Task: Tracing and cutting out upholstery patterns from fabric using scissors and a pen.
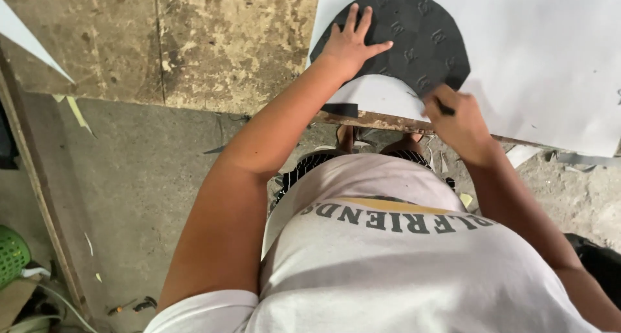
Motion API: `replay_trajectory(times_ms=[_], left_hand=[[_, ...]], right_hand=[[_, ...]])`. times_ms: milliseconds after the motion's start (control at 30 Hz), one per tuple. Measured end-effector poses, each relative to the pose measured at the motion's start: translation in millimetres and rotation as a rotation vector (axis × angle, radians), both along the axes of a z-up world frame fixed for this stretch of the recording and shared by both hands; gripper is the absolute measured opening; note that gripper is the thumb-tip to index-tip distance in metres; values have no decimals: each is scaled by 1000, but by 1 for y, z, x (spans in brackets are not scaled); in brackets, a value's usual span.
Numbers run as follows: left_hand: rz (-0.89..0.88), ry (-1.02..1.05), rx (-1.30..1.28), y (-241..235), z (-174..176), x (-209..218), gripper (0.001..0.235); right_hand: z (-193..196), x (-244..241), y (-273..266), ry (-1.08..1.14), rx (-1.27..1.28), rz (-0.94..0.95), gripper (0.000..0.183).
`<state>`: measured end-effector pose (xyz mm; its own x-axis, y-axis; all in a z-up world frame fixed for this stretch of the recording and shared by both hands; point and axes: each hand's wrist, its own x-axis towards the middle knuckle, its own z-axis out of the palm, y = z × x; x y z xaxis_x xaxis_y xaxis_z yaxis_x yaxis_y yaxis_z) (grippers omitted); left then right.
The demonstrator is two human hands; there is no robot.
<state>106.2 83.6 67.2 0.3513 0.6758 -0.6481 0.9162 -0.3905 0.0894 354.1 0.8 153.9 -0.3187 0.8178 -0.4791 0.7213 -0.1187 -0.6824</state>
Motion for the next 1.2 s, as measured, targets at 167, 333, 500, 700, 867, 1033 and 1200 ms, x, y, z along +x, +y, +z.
replay_trajectory(times_ms=[167,333,500,700,867,1033,1200], left_hand=[[8,-22,22,0,1,2,113],[-31,-169,212,0,-8,32,76],[342,-249,145,-4,15,93,85],[382,20,70,-17,14,134,132],[370,50,-3,-13,22,135,136],[379,54,-23,-11,24,135,136],[369,8,14,-15,18,131,141]], right_hand=[[12,33,-31,-89,-117,-196,23],[2,71,-33,297,211,-282,28],[-5,77,-15,108,289,-415,27],[-20,71,3,105,254,-459,27],[-28,65,13,98,175,-530,27],[-34,62,-9,37,238,-362,25],[12,38,-36,-62,-196,-353,26]])
